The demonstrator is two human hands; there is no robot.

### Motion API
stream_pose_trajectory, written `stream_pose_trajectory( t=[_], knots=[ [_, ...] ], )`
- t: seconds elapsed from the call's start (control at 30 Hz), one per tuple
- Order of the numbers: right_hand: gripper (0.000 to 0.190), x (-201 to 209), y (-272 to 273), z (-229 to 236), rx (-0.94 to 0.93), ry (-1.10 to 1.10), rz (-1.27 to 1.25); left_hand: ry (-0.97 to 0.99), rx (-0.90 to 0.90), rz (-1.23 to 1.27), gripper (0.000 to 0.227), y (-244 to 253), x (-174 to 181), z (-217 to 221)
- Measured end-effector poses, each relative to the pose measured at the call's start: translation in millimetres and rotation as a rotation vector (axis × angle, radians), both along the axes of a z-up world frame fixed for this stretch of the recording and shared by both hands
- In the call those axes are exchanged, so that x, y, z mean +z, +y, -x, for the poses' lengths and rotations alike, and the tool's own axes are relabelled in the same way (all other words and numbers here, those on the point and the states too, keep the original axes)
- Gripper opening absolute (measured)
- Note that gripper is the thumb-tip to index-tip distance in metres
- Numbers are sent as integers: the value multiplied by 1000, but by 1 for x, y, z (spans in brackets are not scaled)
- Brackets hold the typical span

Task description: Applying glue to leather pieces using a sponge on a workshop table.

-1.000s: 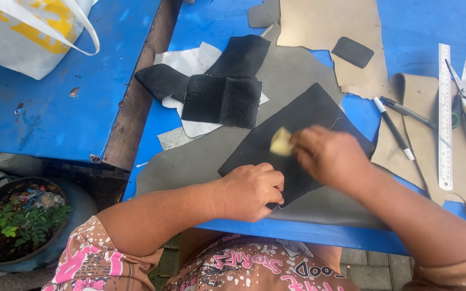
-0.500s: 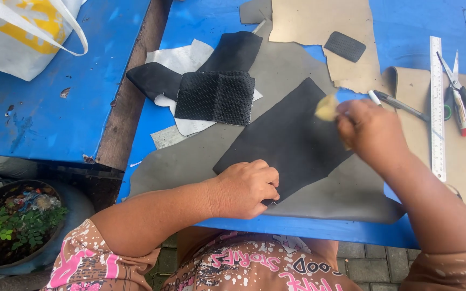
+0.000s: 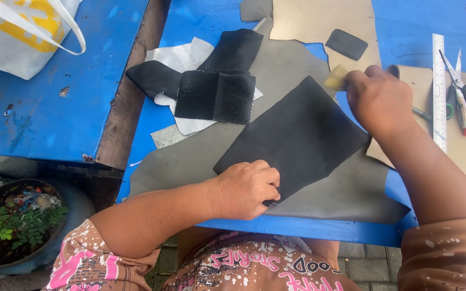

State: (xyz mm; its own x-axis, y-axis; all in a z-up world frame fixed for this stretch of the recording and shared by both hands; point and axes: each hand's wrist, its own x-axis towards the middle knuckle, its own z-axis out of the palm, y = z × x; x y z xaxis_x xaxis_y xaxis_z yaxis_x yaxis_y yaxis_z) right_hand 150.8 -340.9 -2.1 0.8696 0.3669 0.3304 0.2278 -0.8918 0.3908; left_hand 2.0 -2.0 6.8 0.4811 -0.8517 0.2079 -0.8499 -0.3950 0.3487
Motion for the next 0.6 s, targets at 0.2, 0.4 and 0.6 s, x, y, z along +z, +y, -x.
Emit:
stream_pose_trajectory(
  t=[0.2, 0.4, 0.6],
  knots=[
    [14, 6, 114, 53, 648, 76, -290, 21, -7, 4, 10, 0, 9, -2],
    [12, -47, 29, -62, 132, -65, 46, 27, -10, 2, 11, 0, 6, -2],
    [8, -3, 57, -24, 211, 43, -382, 68, -21, -4, 11, 0, 10, -5]
  ],
)
